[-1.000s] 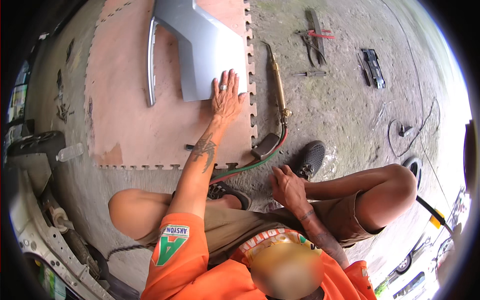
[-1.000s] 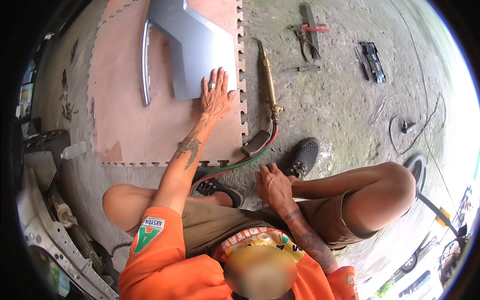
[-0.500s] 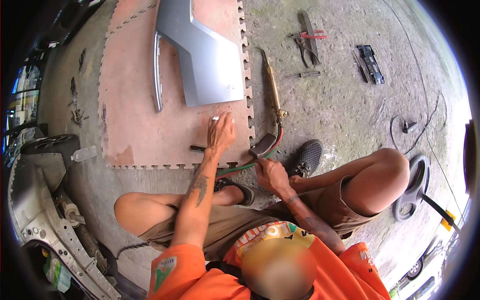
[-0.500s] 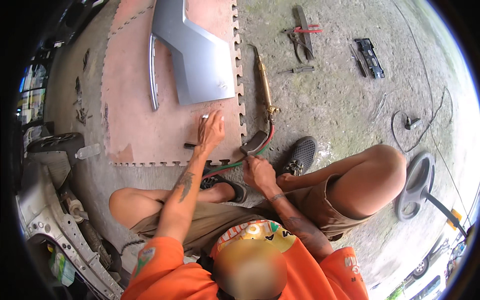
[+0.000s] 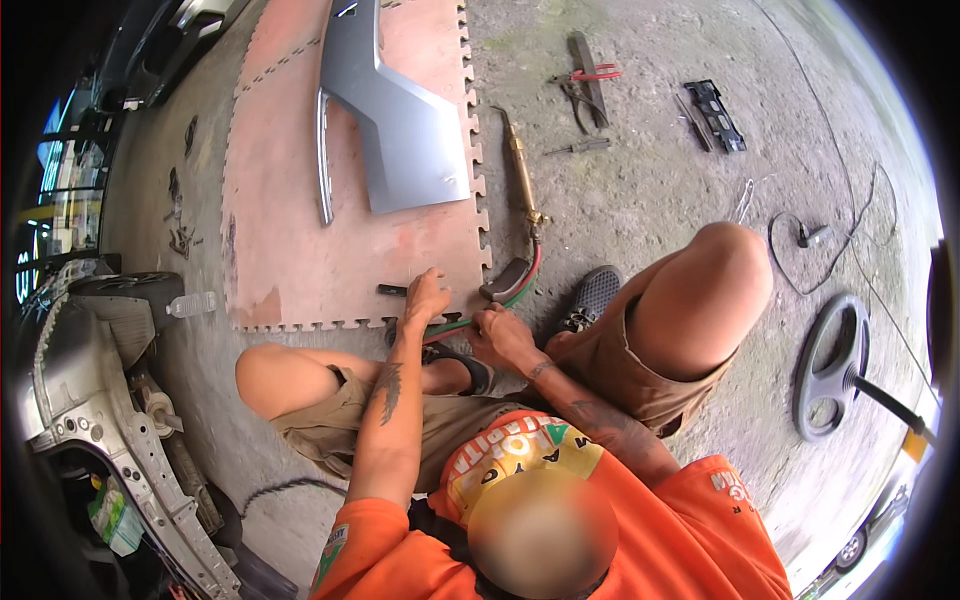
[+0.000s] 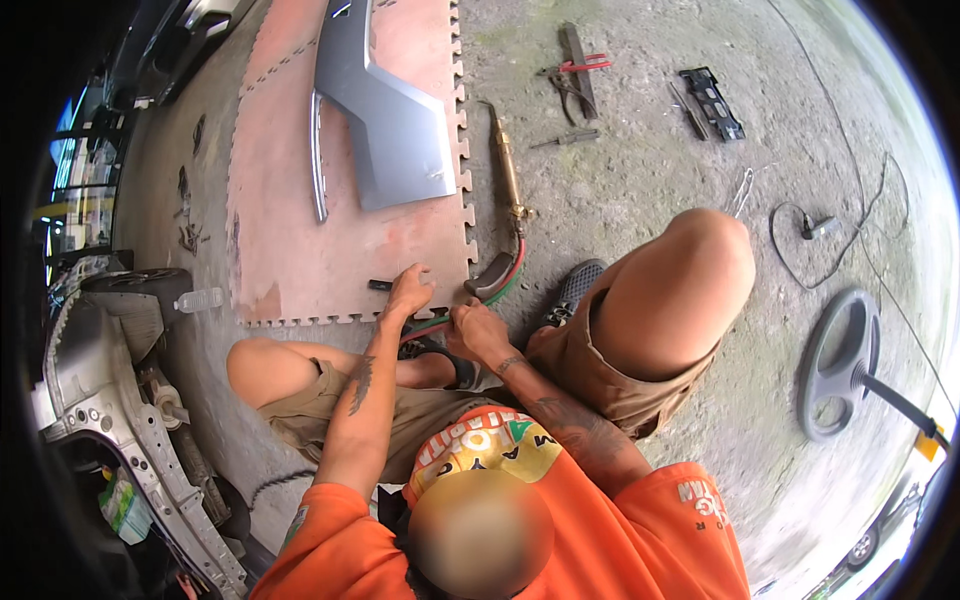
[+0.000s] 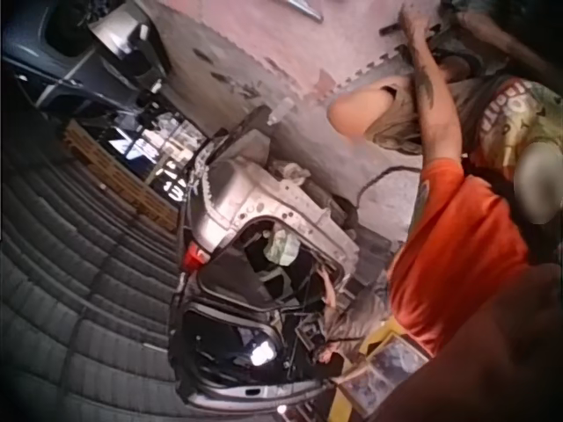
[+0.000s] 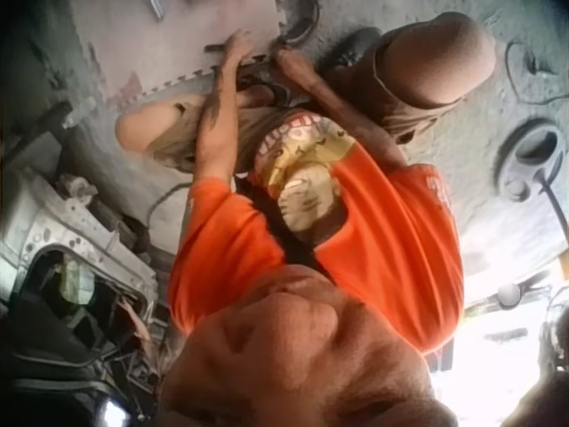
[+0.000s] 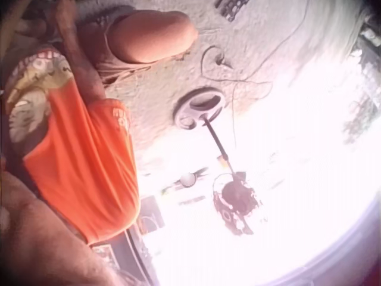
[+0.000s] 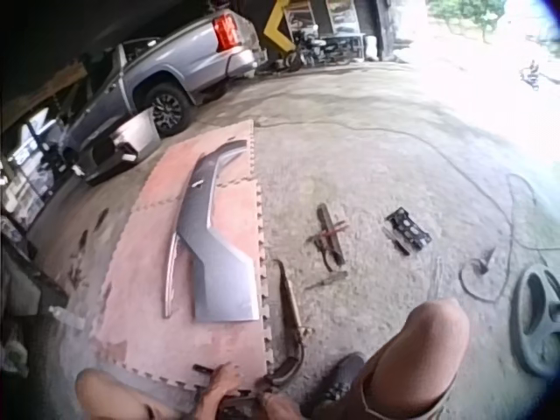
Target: Repairing a car panel by hammering out dents and using a torch to heat the metal.
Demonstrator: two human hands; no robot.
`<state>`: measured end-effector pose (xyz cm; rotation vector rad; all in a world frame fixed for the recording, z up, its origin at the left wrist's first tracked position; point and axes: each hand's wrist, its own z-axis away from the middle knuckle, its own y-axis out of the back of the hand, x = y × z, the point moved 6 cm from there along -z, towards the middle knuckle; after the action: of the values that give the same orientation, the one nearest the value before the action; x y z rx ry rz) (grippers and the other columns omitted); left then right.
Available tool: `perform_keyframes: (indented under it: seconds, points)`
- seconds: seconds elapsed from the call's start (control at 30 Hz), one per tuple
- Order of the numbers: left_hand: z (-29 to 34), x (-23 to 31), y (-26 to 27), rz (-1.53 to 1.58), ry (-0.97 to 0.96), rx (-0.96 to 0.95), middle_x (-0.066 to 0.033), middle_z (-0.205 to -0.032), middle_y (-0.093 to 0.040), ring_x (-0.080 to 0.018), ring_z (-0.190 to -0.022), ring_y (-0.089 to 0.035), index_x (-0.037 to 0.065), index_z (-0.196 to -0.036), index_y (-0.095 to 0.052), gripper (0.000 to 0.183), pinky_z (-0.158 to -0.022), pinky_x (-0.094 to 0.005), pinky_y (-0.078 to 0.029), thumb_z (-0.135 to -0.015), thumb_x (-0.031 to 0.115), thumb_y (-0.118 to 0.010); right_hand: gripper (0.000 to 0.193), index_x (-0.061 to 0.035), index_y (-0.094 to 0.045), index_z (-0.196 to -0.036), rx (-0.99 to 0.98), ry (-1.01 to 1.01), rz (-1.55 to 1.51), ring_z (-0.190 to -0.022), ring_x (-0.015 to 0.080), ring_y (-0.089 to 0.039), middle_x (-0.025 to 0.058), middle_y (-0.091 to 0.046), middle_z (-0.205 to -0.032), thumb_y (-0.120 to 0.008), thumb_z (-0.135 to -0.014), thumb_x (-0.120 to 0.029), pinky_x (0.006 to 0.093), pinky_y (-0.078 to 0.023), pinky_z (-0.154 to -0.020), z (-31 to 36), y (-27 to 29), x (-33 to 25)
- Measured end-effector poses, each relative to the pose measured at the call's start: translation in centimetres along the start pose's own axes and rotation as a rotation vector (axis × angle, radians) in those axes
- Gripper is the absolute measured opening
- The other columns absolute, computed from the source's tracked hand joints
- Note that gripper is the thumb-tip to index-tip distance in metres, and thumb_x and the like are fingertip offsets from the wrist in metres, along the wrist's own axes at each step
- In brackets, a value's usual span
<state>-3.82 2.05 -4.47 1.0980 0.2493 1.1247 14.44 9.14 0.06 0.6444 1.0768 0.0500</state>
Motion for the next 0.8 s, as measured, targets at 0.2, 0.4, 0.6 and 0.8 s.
perform_keyframes:
  seconds: [0.2, 0.4, 0.6, 0.8]
  points:
    - [-0.9, 4.3, -7.7, 0.078, -0.158, -0.102, -0.0254, -0.111, -0.066, -0.0424, -0.105, -0.063, 0.003, -0.111, -0.065, 0.035, -0.091, -0.044, -0.049, -0.088, 0.028, -0.061, 0.032, -0.0017, -0.063, -0.099, 0.056, -0.237, 0.014, -0.09, 0.0428, -0.066, 0.0256, -0.063, -0.102, -0.048, -0.091, -0.03, 0.0516, -0.053, -0.078, -1.6, -1.6, 6.0]
    - [-0.6, 3.4, -5.8, 0.356, -0.189, -0.146, -0.0243, -0.105, -0.068, -0.0418, -0.096, -0.065, 0.012, -0.107, -0.069, 0.026, -0.082, -0.0445, -0.052, -0.084, 0.019, -0.06, 0.03, 0.0006, -0.054, -0.105, 0.451, -0.231, 0.07, -0.089, 0.0472, -0.062, 0.0261, -0.054, -0.105, -0.047, -0.094, -0.027, 0.0543, -0.053, -0.077, -6.0, 7.1, 3.3]
    - [-0.8, -3.4, 2.6, -0.415, 0.044, 0.183, -0.02, -0.116, -0.06, -0.0415, -0.112, -0.057, 0.012, -0.12, -0.06, 0.041, -0.095, -0.047, -0.046, -0.079, 0.01, -0.064, 0.06, -0.0065, -0.04, -0.134, 0.525, -0.452, -0.032, -0.107, 0.0458, -0.054, 0.0243, -0.045, -0.115, -0.066, -0.081, -0.02, 0.052, -0.049, -0.088, -10.7, 8.5, 11.3]
    - [-1.9, -5.8, 2.3, -0.511, -0.124, -0.014, -0.018, -0.114, -0.058, -0.0386, -0.114, -0.056, 0.007, -0.117, -0.057, 0.04, -0.097, -0.047, -0.045, -0.078, 0.001, -0.06, 0.09, -0.0167, -0.022, -0.153, 0.459, -0.538, -0.093, -0.106, 0.0522, -0.055, 0.0324, -0.038, -0.127, -0.07, -0.077, -0.028, 0.0507, -0.048, -0.093, -10.9, 6.6, 14.6]
